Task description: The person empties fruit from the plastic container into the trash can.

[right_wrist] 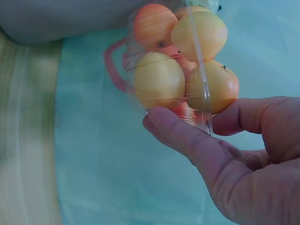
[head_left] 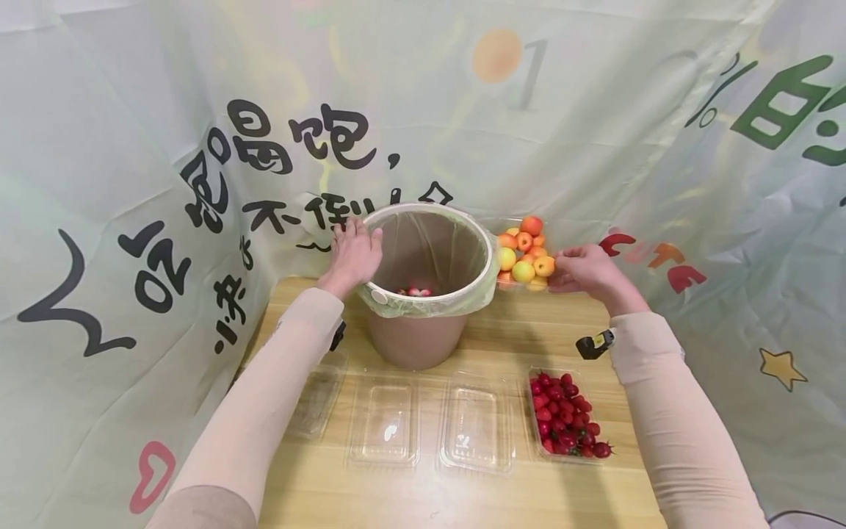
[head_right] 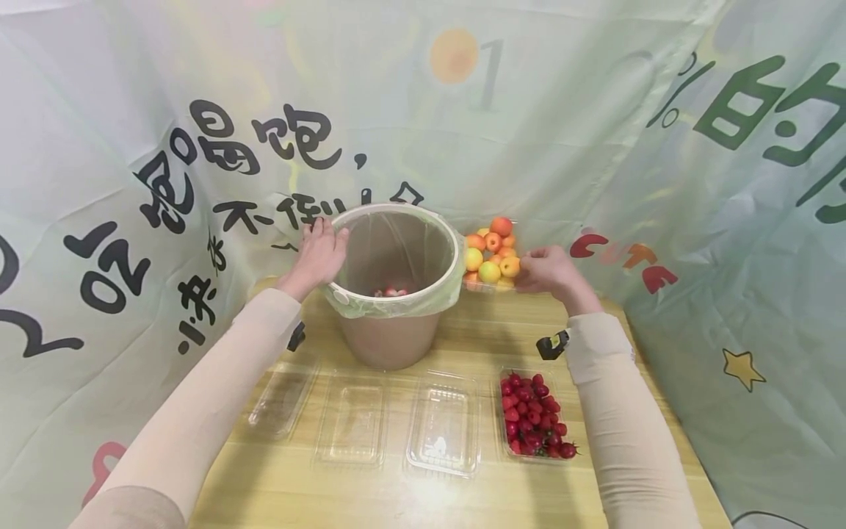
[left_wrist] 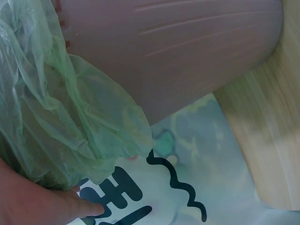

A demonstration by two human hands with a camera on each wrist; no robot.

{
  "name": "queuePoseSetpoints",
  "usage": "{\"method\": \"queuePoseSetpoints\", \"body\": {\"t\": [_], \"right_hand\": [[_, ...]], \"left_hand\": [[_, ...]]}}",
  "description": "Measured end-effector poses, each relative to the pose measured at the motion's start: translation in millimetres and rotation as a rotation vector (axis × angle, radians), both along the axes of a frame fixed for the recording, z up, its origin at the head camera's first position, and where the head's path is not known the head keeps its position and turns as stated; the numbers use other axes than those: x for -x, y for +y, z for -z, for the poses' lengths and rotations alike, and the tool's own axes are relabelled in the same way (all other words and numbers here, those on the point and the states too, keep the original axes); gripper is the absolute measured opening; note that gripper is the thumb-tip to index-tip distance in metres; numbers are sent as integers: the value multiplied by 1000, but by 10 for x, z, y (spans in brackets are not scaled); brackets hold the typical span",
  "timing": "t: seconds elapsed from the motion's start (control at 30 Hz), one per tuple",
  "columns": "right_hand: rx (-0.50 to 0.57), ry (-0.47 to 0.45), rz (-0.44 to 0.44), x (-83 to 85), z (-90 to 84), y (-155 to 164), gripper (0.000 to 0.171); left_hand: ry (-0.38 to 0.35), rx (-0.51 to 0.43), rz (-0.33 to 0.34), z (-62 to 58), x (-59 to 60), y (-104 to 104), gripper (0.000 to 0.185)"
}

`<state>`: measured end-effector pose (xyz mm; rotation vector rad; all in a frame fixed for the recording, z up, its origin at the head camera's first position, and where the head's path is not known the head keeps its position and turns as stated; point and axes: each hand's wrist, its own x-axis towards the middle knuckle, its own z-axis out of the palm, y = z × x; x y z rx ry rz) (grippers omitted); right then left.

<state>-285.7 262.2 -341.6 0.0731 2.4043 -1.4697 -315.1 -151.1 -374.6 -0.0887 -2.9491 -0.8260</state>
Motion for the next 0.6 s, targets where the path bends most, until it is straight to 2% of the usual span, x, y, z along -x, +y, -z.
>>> {"method": "queuePoseSetpoints", "body": {"t": [0.17, 0.33, 0.6], "right_hand": [[-23, 14, 0, -4, -119, 70, 58], [8, 13, -2, -1, -271, 92, 63], [53, 33, 4, 35, -499, -90, 66]], "left_hand": [[1, 0, -1, -3, -7, 5, 74], [2, -3, -2, -3, -6, 7, 74], [4, -11, -10, 12, 11, 12, 74]]}}
